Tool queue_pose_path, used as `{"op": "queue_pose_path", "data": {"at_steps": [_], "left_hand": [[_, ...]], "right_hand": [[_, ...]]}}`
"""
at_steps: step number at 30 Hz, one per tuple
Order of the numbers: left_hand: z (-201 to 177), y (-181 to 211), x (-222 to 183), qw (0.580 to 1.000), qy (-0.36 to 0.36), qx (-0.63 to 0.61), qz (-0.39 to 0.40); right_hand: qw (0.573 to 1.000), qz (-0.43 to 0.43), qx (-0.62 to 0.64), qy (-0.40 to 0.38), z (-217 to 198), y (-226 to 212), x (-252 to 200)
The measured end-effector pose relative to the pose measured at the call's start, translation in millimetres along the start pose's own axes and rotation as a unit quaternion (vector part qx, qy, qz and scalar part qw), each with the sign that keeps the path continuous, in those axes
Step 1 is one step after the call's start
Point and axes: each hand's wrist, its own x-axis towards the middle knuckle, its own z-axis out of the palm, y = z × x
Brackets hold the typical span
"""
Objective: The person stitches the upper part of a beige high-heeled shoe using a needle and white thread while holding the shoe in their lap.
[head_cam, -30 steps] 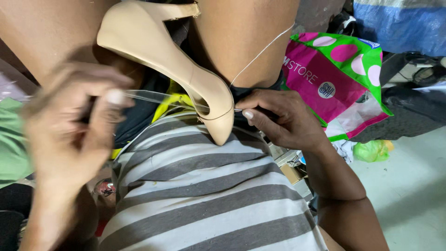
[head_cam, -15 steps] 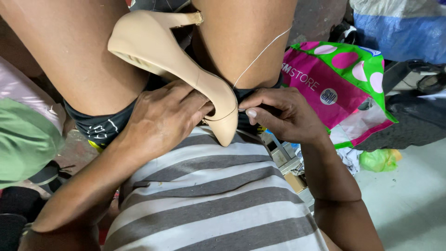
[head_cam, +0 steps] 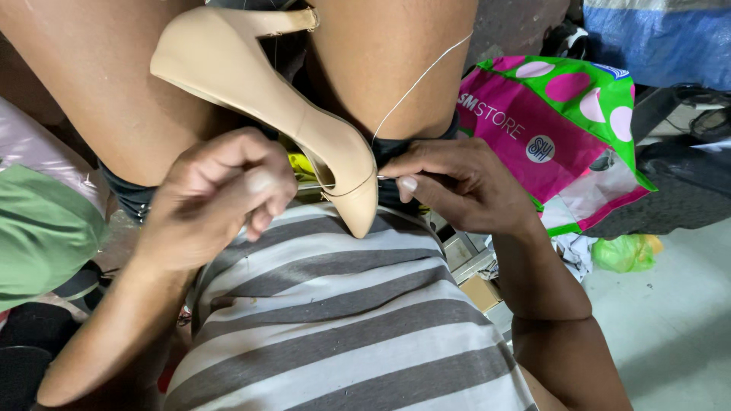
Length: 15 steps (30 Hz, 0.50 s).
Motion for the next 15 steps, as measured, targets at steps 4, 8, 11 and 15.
{"op": "queue_pose_path", "data": {"at_steps": [4,8,11,15], "left_hand": [[17.2,-5.5,12.6,0.906,0.141,0.393,-0.071],[18.6,-3.9,23.8,0.868,0.094,0.487,-0.029],[21.2,-2.3,25.8,0.896,0.081,0.434,-0.052],[16.8,4.5,30.9,0.916,0.069,0.359,-0.167]], "right_hand": [[0.999,0.029,-0.034,-0.003,1.7,-18.9,6.3],[0.989,0.042,-0.144,-0.006,3.3,-34.0,10.9],[0.983,0.023,-0.185,-0.003,5.5,-40.3,12.2],[0.977,0.027,-0.211,0.010,8.9,-44.6,11.9]]}}
